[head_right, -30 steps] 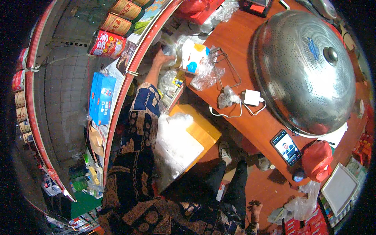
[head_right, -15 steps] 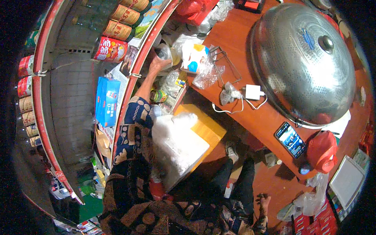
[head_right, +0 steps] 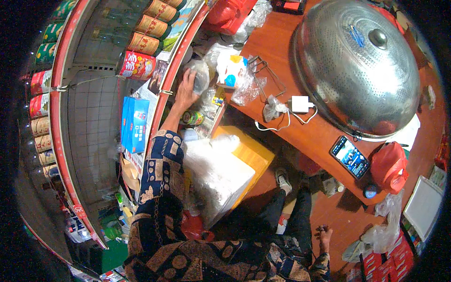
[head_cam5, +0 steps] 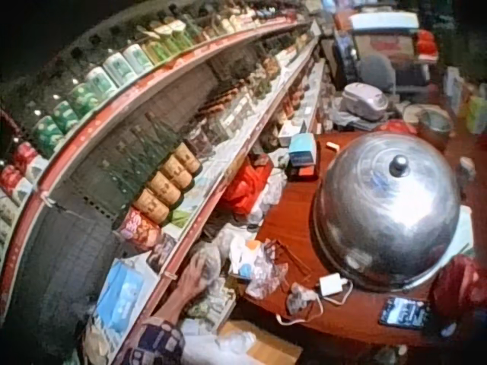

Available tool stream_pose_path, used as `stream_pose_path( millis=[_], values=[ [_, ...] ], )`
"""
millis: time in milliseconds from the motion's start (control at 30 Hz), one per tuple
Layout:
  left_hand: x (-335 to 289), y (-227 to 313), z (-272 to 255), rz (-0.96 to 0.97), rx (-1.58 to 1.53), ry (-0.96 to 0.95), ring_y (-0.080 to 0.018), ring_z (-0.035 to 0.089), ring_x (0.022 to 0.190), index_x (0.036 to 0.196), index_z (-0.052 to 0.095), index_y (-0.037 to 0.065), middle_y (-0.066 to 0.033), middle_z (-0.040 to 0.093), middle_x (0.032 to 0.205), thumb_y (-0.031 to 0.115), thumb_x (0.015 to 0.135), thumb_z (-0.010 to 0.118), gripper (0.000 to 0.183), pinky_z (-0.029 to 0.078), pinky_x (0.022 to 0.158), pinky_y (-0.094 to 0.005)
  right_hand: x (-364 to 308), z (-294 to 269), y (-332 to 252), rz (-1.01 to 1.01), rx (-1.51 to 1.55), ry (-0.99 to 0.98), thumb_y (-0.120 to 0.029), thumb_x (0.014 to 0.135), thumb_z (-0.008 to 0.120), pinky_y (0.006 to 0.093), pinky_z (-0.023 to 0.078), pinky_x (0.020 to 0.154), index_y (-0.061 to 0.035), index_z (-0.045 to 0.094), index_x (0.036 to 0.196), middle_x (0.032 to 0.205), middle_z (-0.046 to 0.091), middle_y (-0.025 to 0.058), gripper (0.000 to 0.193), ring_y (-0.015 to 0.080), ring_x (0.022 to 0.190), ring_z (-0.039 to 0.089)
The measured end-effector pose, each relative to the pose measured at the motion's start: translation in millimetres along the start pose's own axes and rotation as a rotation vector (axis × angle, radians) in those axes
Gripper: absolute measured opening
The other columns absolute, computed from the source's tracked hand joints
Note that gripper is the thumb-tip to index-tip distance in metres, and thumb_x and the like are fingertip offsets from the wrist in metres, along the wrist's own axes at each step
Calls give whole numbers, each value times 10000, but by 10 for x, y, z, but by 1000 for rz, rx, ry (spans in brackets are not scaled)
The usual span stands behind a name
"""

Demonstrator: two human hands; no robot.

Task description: The person repeatedly picks up small packaged items from a cluttered counter and places them into a red plastic bag. The person handles items one at a time, moving them from the counter surface into the bag.

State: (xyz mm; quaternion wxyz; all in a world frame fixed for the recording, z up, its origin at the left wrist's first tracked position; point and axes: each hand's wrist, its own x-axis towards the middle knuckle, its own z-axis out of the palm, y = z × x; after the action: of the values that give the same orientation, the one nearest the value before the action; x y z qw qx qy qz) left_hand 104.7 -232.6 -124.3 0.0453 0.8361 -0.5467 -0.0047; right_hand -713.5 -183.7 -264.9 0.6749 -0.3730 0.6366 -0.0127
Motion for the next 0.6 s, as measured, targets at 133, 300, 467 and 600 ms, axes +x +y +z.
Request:
stream_pose_path(
  millis=[133,300,467,600],
  values=[
    [-171,2,-48,295,265,-47,-445,417,1220,1340,382,115,-187,344,1408,6,546,788,898,400,1022,-481,10,-94,192,87,-25,37,-162,930,522,332,434,421,13,546,998,802,651,156,188,195,527,606],
    [-368,133,-156,325,214,-61,-428,383,1246,1317,409,109,-175,383,1373,15,548,787,862,377,1027,-497,128,25,121,134,-124,58,-159,934,520,323,434,417,14,553,965,801,655,158,179,198,508,603],
    [-465,412,-440,101,-70,-9,-399,419,1225,1294,398,62,-187,422,1336,88,523,820,879,399,1011,-463,136,88,37,6,-38,43,-158,931,549,302,421,420,15,587,887,760,652,141,182,168,495,580],
    [-610,662,-809,22,-159,-34,-372,488,1151,1254,406,27,-202,478,1242,194,510,815,865,418,982,-443,93,179,-157,14,-81,58,-167,946,523,302,416,430,24,584,849,741,640,125,223,158,513,573]
  ],
)
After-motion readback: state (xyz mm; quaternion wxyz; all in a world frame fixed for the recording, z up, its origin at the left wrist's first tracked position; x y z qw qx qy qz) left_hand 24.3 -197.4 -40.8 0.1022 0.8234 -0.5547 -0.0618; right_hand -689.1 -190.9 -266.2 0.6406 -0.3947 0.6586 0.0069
